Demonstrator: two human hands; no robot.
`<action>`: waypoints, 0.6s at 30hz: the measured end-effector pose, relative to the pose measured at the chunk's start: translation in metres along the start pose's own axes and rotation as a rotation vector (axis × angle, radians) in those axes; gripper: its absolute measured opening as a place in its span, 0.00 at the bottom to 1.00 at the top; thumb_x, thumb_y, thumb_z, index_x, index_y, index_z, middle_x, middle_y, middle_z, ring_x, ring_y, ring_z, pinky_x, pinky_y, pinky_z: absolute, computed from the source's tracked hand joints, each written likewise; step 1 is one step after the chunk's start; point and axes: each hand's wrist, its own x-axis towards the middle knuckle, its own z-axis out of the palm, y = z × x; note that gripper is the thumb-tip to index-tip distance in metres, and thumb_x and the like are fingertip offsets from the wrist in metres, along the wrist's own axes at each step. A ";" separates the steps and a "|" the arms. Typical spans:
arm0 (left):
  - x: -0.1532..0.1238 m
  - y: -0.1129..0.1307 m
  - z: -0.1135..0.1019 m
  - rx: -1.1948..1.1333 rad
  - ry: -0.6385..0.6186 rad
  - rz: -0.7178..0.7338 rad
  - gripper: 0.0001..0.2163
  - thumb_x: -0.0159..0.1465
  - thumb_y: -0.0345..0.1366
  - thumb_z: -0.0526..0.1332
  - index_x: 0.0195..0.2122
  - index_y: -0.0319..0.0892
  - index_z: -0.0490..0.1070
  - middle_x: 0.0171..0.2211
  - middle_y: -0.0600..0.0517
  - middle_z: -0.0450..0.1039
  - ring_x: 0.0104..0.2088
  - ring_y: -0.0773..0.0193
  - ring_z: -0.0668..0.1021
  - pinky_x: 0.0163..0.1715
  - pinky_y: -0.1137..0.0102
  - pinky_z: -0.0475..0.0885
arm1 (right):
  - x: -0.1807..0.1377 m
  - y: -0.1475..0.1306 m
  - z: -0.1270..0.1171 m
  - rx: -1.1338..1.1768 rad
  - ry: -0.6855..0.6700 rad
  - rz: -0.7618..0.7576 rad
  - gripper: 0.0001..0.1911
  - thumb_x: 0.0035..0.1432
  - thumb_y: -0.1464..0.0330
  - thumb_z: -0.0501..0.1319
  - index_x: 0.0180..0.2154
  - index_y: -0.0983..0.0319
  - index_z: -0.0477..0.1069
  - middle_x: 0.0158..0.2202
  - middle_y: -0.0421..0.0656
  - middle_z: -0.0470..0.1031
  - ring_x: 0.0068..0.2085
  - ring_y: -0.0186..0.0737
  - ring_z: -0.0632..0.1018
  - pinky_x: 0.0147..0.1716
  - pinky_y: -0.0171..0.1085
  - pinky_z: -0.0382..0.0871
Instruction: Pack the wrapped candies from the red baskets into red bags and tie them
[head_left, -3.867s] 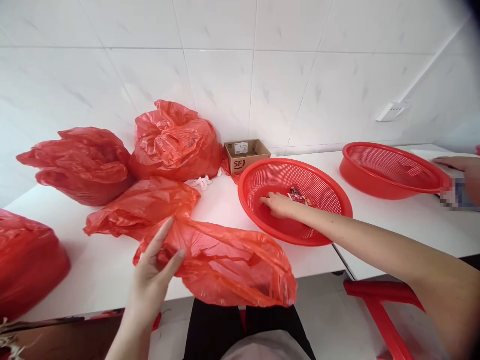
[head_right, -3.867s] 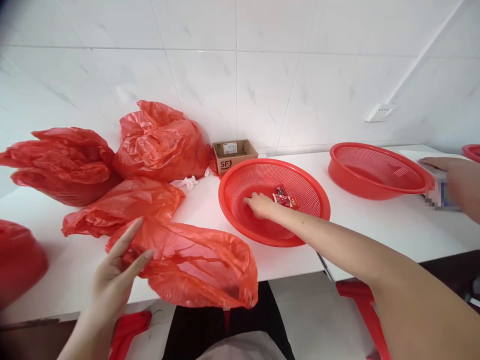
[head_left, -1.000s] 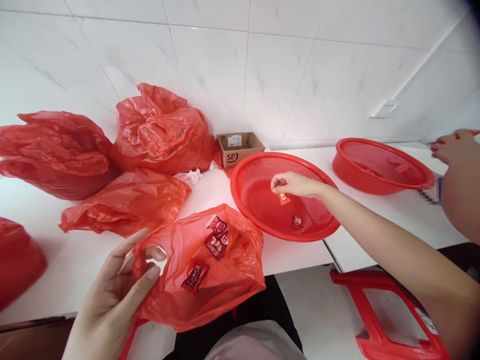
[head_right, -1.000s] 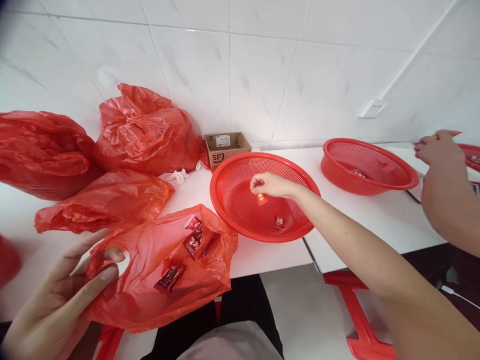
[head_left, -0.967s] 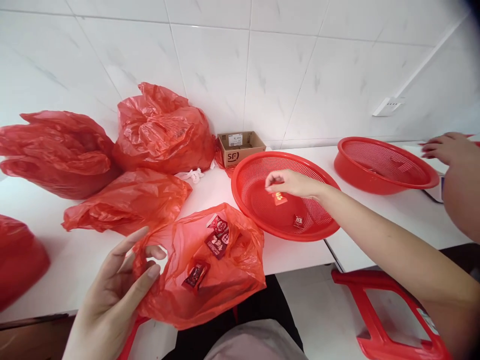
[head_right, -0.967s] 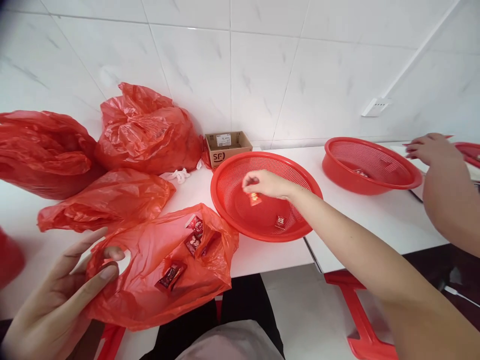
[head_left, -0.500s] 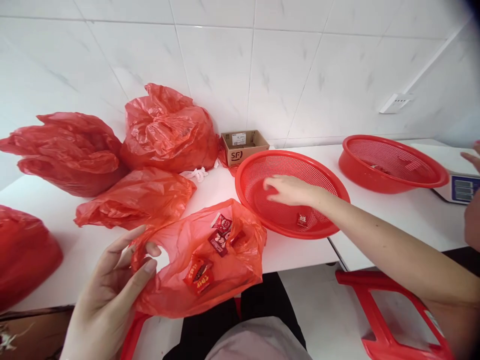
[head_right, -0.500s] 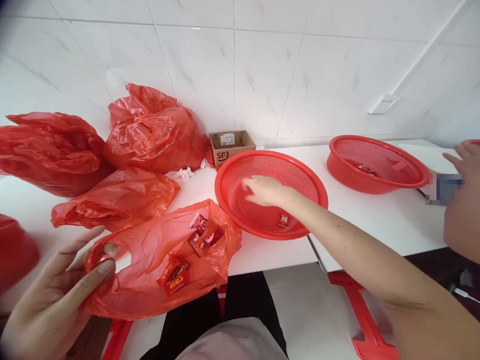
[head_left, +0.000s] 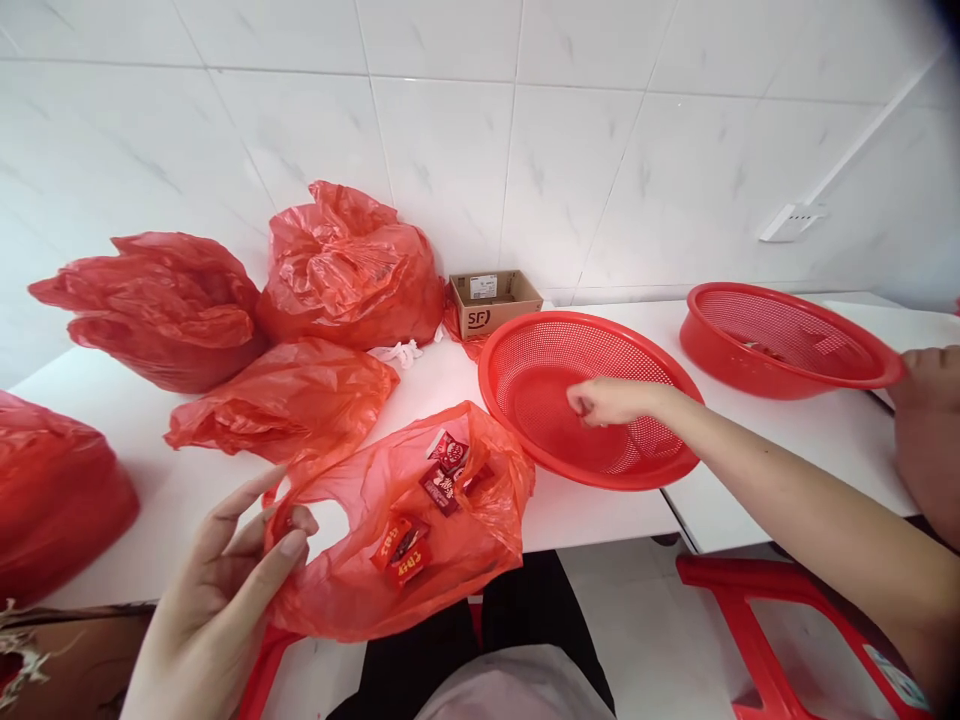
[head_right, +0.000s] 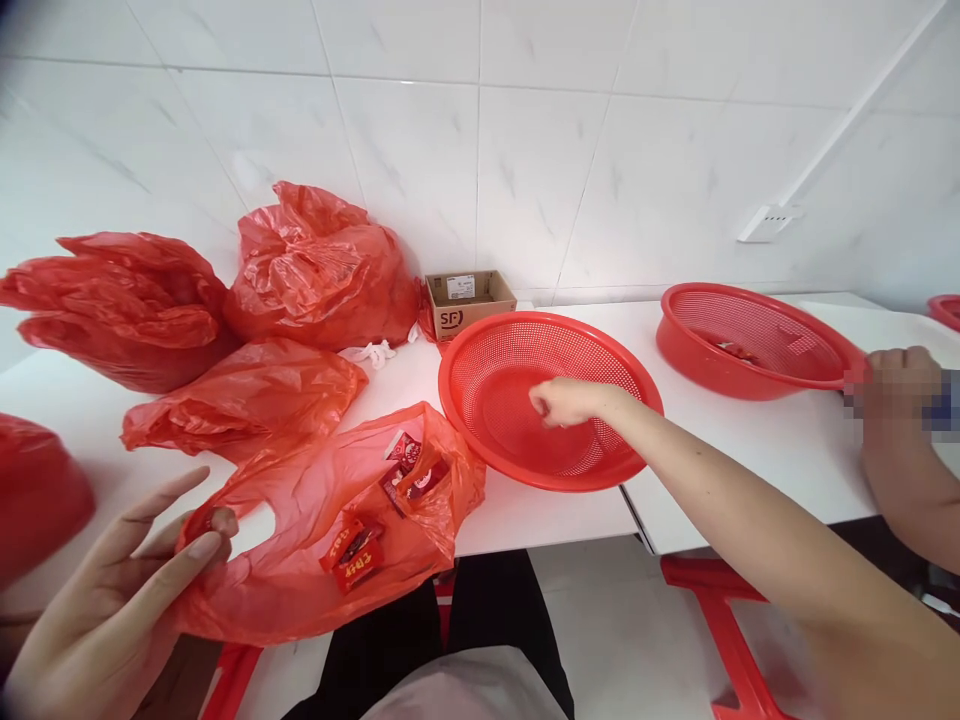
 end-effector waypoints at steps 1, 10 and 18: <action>-0.001 -0.001 -0.002 -0.048 -0.022 -0.023 0.38 0.46 0.45 0.75 0.59 0.55 0.67 0.32 0.53 0.77 0.33 0.66 0.76 0.32 0.80 0.74 | -0.007 -0.009 -0.009 0.040 0.076 -0.044 0.06 0.54 0.65 0.61 0.34 0.58 0.67 0.36 0.44 0.74 0.34 0.41 0.74 0.28 0.37 0.62; -0.019 -0.008 -0.004 -0.115 -0.046 -0.190 0.35 0.49 0.44 0.74 0.59 0.55 0.66 0.31 0.54 0.78 0.32 0.66 0.78 0.34 0.78 0.75 | -0.049 -0.150 0.001 0.391 0.454 -0.618 0.07 0.61 0.63 0.60 0.39 0.58 0.66 0.40 0.42 0.74 0.37 0.39 0.75 0.35 0.38 0.67; -0.021 -0.030 -0.024 -0.031 -0.191 -0.233 0.13 0.51 0.45 0.73 0.32 0.44 0.76 0.33 0.51 0.78 0.36 0.57 0.79 0.36 0.69 0.77 | -0.055 -0.165 0.072 -0.281 0.313 -0.439 0.06 0.51 0.66 0.69 0.25 0.56 0.73 0.25 0.44 0.74 0.31 0.47 0.75 0.31 0.44 0.69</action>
